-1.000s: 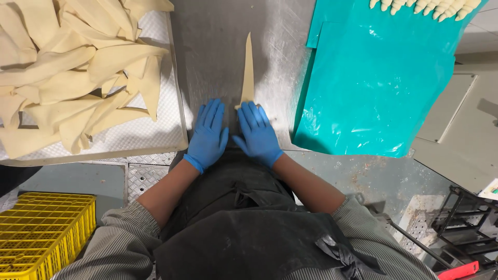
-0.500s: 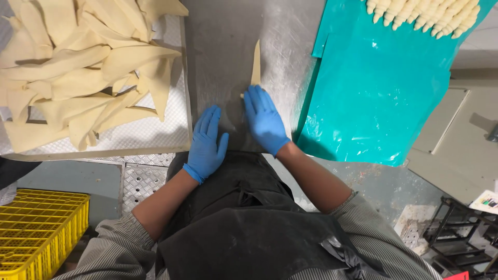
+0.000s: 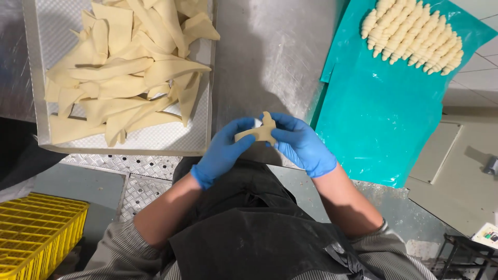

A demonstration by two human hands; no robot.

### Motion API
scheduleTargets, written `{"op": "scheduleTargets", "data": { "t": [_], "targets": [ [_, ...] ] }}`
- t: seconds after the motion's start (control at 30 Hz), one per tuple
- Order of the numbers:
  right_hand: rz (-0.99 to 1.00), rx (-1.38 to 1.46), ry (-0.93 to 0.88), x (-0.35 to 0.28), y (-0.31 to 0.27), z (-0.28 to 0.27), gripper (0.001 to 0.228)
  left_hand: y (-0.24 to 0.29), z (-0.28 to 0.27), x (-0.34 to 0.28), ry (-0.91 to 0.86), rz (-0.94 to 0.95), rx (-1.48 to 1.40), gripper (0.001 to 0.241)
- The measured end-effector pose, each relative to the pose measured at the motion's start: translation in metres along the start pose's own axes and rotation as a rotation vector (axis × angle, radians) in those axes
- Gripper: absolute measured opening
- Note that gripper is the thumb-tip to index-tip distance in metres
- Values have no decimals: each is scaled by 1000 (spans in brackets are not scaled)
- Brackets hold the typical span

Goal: Roll triangular pieces of dough into croissant shapes and place them on a lined tray.

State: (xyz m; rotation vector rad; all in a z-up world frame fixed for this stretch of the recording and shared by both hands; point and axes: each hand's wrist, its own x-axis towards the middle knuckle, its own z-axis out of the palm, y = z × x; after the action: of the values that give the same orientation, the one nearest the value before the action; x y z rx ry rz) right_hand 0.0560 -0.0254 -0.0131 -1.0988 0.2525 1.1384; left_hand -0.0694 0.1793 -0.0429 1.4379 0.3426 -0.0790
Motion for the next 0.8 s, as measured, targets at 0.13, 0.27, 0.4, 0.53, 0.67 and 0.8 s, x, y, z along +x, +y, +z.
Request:
{"op": "scheduleTargets", "data": {
  "t": [0.13, 0.27, 0.4, 0.53, 0.67, 0.8],
  "targets": [
    [-77, 159, 1, -27, -7, 14, 50, 52, -22, -15, -130, -214, -219, 41],
    [-190, 245, -79, -52, -8, 16, 50, 69, -32, -28, -84, -266, -359, 30],
    [-232, 29, -30, -73, -12, 38, 52, 103, -23, -30, -137, -190, -425, 29],
    [-264, -55, -60, -81, -2, 36, 57, 104, -28, -33, -136, -217, -402, 28],
    [-254, 123, -13, -84, -12, 51, 55, 101, -32, -37, -110, -188, -298, 26],
    [-233, 50, -99, -87, 5, 44, 53, 108, -23, -42, -155, -221, -232, 26]
  ]
}}
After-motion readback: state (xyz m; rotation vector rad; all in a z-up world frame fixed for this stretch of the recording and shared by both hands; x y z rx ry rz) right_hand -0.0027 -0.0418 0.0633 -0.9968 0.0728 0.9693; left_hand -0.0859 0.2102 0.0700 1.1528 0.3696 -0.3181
